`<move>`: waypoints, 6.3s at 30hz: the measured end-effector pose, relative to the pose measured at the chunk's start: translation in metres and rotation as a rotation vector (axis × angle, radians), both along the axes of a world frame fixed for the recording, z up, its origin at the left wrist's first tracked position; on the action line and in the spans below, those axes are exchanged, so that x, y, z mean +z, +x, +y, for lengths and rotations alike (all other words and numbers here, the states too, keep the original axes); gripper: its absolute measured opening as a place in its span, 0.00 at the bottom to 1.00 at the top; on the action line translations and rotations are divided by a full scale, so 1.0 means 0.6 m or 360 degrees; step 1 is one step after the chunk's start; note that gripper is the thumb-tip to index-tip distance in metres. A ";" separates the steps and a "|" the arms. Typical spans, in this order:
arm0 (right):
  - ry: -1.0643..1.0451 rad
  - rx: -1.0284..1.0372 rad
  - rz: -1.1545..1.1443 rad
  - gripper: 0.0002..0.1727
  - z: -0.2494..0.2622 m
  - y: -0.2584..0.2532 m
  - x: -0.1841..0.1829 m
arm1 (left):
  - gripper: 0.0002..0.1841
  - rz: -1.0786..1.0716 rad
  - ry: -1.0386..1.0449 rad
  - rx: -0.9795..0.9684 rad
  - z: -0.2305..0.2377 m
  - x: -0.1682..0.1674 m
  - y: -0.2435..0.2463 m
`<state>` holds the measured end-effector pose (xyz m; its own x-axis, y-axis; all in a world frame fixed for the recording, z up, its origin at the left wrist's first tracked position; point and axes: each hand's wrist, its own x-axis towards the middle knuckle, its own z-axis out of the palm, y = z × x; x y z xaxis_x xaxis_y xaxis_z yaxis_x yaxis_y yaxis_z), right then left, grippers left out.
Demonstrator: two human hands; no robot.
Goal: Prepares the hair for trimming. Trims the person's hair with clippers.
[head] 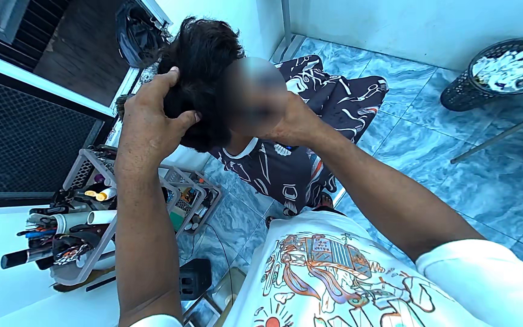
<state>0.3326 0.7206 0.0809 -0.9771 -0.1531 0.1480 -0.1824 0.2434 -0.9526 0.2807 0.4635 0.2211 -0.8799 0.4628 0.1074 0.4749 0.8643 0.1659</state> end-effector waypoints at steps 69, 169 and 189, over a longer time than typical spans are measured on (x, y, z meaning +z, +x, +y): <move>0.0368 0.0150 0.0115 0.17 0.011 -0.009 0.034 | 0.39 -0.0029 -0.0033 0.0014 0.002 0.007 0.000; -0.0168 0.0035 -0.0060 0.19 -0.004 0.003 0.004 | 0.40 -0.0032 -0.0060 0.0046 0.001 0.008 0.007; -0.0260 -0.0011 -0.0077 0.19 -0.006 0.003 -0.007 | 0.39 -0.0033 -0.0047 0.0044 0.004 0.009 0.009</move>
